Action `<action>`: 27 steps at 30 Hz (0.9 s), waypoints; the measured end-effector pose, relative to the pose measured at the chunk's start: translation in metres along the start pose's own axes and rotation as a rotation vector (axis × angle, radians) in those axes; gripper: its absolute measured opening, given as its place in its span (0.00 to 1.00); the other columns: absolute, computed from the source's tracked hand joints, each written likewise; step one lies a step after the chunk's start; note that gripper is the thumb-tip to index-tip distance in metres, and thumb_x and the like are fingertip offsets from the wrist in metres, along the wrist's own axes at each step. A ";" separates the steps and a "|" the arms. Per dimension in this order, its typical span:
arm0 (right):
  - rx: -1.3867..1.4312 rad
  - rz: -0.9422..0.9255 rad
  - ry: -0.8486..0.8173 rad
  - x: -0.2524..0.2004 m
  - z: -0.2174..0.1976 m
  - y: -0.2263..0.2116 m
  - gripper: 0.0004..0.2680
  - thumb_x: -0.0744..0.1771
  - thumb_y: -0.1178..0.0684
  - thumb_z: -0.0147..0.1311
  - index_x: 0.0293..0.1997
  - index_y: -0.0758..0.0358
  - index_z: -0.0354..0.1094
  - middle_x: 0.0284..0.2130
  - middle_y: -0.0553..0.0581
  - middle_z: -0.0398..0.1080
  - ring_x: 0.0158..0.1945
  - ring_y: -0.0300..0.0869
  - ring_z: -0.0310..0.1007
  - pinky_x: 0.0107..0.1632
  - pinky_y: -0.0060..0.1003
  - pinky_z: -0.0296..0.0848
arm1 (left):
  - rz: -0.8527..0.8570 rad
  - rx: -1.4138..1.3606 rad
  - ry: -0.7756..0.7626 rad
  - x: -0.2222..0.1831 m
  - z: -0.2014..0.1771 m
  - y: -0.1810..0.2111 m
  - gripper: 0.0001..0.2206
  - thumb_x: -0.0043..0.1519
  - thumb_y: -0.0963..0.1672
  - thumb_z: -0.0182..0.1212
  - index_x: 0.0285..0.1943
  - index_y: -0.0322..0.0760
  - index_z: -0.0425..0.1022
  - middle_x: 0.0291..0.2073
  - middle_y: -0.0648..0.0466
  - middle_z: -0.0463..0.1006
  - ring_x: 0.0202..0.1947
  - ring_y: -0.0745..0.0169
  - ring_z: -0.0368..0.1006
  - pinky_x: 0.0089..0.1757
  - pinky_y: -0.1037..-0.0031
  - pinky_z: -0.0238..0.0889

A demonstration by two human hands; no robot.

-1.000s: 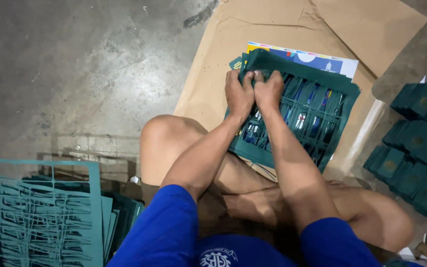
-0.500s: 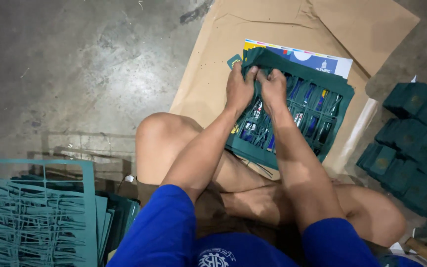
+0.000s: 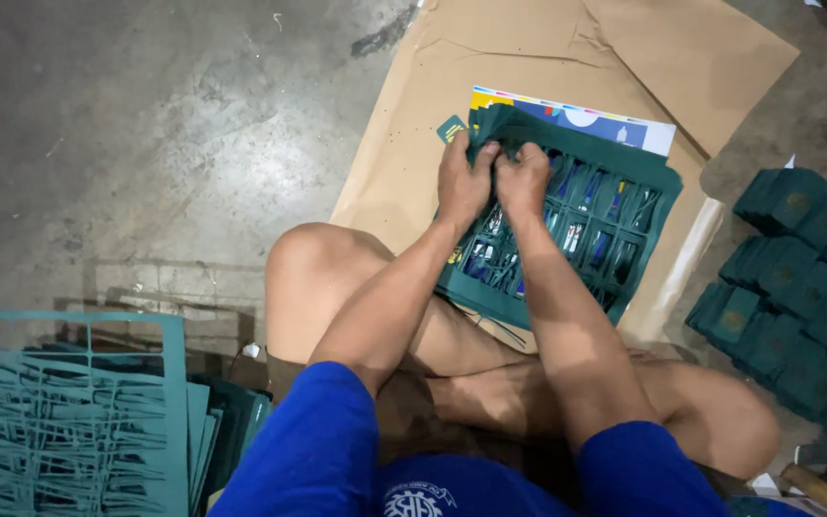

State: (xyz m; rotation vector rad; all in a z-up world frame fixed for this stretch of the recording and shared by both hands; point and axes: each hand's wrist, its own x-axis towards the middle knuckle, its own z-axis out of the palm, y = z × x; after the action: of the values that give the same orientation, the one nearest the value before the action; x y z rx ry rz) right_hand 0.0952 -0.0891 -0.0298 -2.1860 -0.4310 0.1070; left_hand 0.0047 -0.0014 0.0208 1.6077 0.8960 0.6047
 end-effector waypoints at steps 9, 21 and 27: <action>-0.042 0.006 0.113 -0.008 0.003 -0.035 0.08 0.60 0.55 0.64 0.25 0.69 0.70 0.23 0.70 0.73 0.25 0.55 0.76 0.32 0.49 0.71 | 0.031 -0.084 0.003 -0.004 0.003 -0.010 0.15 0.64 0.45 0.61 0.57 0.33 0.71 0.46 0.38 0.80 0.48 0.39 0.76 0.49 0.61 0.68; -0.108 0.041 0.163 -0.006 0.004 0.001 0.05 0.61 0.64 0.52 0.22 0.70 0.63 0.19 0.72 0.68 0.24 0.58 0.72 0.30 0.52 0.67 | 0.195 0.041 -0.011 -0.014 -0.023 0.038 0.16 0.62 0.47 0.65 0.53 0.31 0.76 0.43 0.38 0.80 0.44 0.38 0.78 0.45 0.59 0.71; -0.074 -0.060 0.213 -0.006 -0.013 -0.027 0.06 0.60 0.62 0.60 0.21 0.68 0.65 0.20 0.67 0.69 0.25 0.50 0.73 0.29 0.47 0.69 | -0.073 -0.189 -0.187 0.030 -0.020 -0.013 0.13 0.65 0.44 0.54 0.55 0.35 0.78 0.39 0.47 0.82 0.38 0.52 0.78 0.41 0.65 0.69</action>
State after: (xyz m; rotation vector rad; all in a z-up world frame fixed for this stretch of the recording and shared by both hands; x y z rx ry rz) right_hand 0.0857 -0.0858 -0.0011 -2.2261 -0.3843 -0.1761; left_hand 0.0030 0.0351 0.0100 1.4292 0.7334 0.4644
